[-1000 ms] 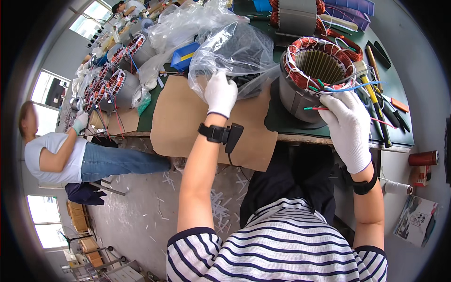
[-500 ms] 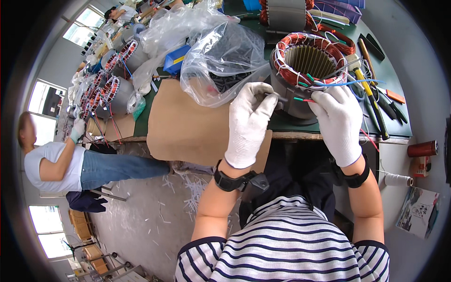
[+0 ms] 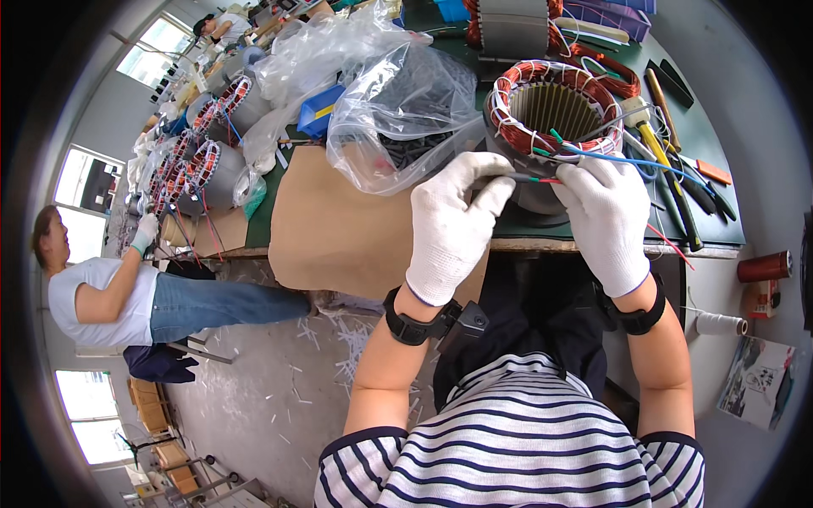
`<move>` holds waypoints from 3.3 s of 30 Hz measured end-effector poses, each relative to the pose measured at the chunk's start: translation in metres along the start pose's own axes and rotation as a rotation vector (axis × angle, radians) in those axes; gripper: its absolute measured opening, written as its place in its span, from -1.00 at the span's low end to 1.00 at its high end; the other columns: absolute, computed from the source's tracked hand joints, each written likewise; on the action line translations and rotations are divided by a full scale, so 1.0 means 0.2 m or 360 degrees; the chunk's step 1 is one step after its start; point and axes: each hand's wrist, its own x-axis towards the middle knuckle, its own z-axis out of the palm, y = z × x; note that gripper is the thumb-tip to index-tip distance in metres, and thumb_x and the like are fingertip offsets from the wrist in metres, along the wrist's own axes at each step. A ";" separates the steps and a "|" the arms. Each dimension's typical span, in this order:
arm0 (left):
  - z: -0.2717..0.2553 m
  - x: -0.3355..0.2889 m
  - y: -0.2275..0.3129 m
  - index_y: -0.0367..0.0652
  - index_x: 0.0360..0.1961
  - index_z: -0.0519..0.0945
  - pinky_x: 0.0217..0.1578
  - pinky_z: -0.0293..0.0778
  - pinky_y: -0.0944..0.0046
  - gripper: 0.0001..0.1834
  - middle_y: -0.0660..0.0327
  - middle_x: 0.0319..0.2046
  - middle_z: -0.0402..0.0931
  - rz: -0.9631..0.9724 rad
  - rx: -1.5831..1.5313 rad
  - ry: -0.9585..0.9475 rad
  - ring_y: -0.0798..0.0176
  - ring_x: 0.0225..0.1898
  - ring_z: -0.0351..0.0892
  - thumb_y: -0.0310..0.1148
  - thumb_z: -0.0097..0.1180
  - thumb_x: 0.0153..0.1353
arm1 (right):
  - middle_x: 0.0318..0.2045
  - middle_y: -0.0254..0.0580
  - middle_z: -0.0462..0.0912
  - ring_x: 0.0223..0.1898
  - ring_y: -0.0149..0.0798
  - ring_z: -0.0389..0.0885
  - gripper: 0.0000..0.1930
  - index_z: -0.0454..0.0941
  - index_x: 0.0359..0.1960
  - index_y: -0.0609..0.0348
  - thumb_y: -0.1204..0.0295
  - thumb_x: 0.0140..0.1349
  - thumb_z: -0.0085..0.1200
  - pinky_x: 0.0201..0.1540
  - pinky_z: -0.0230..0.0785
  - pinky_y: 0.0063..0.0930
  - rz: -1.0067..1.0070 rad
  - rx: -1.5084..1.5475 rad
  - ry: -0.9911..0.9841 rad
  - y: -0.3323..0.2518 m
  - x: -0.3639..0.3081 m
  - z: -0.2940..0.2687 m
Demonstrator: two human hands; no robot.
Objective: The person marks a motor stator with a pen, carries it to a table, and places it down. After moving a cardboard sheet and a box, they return to the workbench to fit plastic sleeves over the wire ends of another stator.
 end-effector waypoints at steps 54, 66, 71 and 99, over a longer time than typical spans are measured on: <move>-0.39 0.52 -0.52 -0.17 -0.33 0.64 -0.22 0.48 0.05 -0.72 -0.03 -0.35 0.59 -0.0001 0.1664 0.0178 -0.09 -0.27 0.59 -0.20 0.09 0.05 | -0.40 -0.24 0.48 -0.38 -0.18 0.49 -0.66 0.60 -0.29 0.17 0.59 -0.23 0.23 -0.33 0.37 -0.37 -0.0294 -0.0077 0.0248 0.09 0.01 -0.02; -0.29 0.23 -0.04 -0.24 -0.18 0.62 -0.16 0.47 0.28 -0.76 0.01 -0.25 0.61 0.0401 0.1189 -0.0014 0.15 -0.23 0.62 -0.41 0.09 0.13 | -0.47 -0.24 0.43 -0.40 -0.16 0.44 -0.78 0.54 -0.37 0.16 0.57 -0.14 0.16 -0.36 0.32 -0.35 -0.0200 0.0029 0.0159 0.06 0.08 -0.07; -0.08 0.12 0.21 -0.30 -0.25 0.62 -0.29 0.48 0.40 -0.79 0.14 -0.37 0.58 0.0607 0.0778 -0.0187 0.33 -0.35 0.59 -0.59 0.17 0.02 | -0.40 -0.17 0.45 -0.36 -0.10 0.46 -0.78 0.54 -0.37 0.23 0.58 -0.14 0.16 -0.29 0.33 -0.30 -0.0195 -0.0020 0.0072 0.07 0.08 -0.09; -0.53 0.36 -0.41 -0.14 -0.35 0.62 -0.26 0.48 0.05 -0.83 0.08 -0.38 0.57 0.0193 0.2264 -0.0190 -0.02 -0.33 0.58 -0.36 0.05 0.06 | -0.31 -0.23 0.52 -0.25 -0.14 0.49 -0.70 0.58 -0.30 0.18 0.58 -0.18 0.21 -0.21 0.38 -0.30 -0.0467 -0.0136 0.0193 0.13 0.17 -0.12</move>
